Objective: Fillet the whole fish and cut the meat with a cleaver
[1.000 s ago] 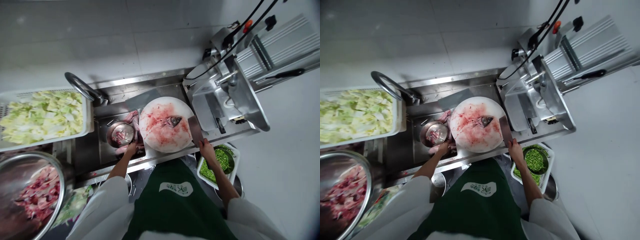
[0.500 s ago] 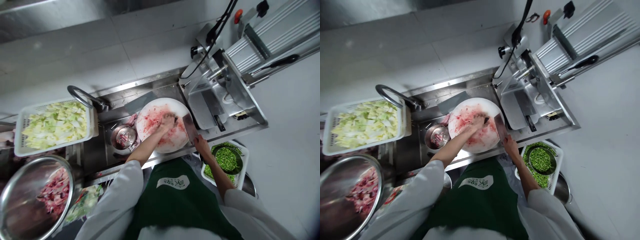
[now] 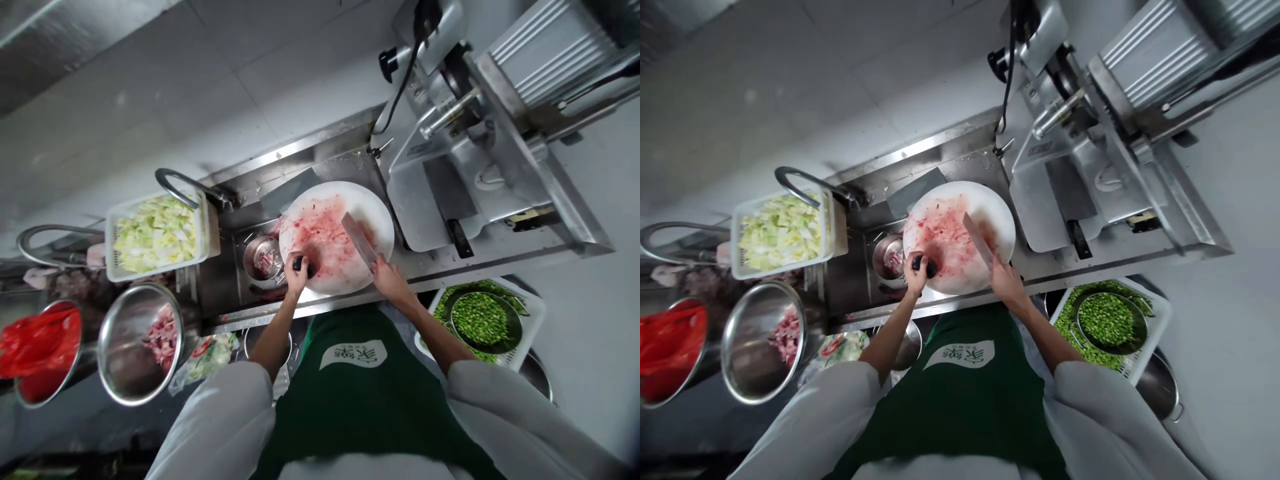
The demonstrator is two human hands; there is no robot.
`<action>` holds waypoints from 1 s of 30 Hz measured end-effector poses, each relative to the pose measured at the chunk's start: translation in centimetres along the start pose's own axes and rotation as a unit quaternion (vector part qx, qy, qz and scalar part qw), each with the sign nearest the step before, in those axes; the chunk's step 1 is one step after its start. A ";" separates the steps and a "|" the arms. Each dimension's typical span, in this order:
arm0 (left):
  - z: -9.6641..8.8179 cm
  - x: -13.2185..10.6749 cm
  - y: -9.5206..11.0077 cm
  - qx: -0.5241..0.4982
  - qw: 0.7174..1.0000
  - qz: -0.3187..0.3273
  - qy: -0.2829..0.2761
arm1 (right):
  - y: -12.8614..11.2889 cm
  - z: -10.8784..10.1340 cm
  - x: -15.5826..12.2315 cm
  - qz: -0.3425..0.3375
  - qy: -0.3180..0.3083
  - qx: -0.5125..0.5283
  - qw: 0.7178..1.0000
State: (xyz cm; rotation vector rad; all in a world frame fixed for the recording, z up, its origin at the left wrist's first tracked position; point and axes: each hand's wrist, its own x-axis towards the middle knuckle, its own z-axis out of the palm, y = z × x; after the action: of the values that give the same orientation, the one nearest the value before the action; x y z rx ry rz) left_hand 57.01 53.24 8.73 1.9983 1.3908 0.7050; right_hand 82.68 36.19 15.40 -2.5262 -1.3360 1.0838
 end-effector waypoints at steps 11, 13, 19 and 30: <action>1.7 -7.5 -2.3 0.037 0.994 0.097 -0.034 | -5.9 2.5 1.5 -0.103 -0.062 -0.056 0.991; 2.3 -6.6 -2.2 0.021 0.986 0.136 -0.092 | -5.6 2.6 1.7 -0.089 -0.058 -0.059 0.993; 2.1 -0.5 -1.2 -0.023 0.980 0.178 -0.084 | -4.3 2.5 2.2 -0.022 -0.036 -0.063 0.997; 2.1 1.4 -2.0 -0.020 0.992 0.112 -0.059 | -4.9 2.5 2.7 -0.013 -0.034 -0.041 0.999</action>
State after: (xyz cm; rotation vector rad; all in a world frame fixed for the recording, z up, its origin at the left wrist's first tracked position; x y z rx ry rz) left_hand 57.65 54.75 5.96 2.1494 1.0873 0.6944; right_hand 78.73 40.62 13.98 -2.5427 -1.4542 1.1440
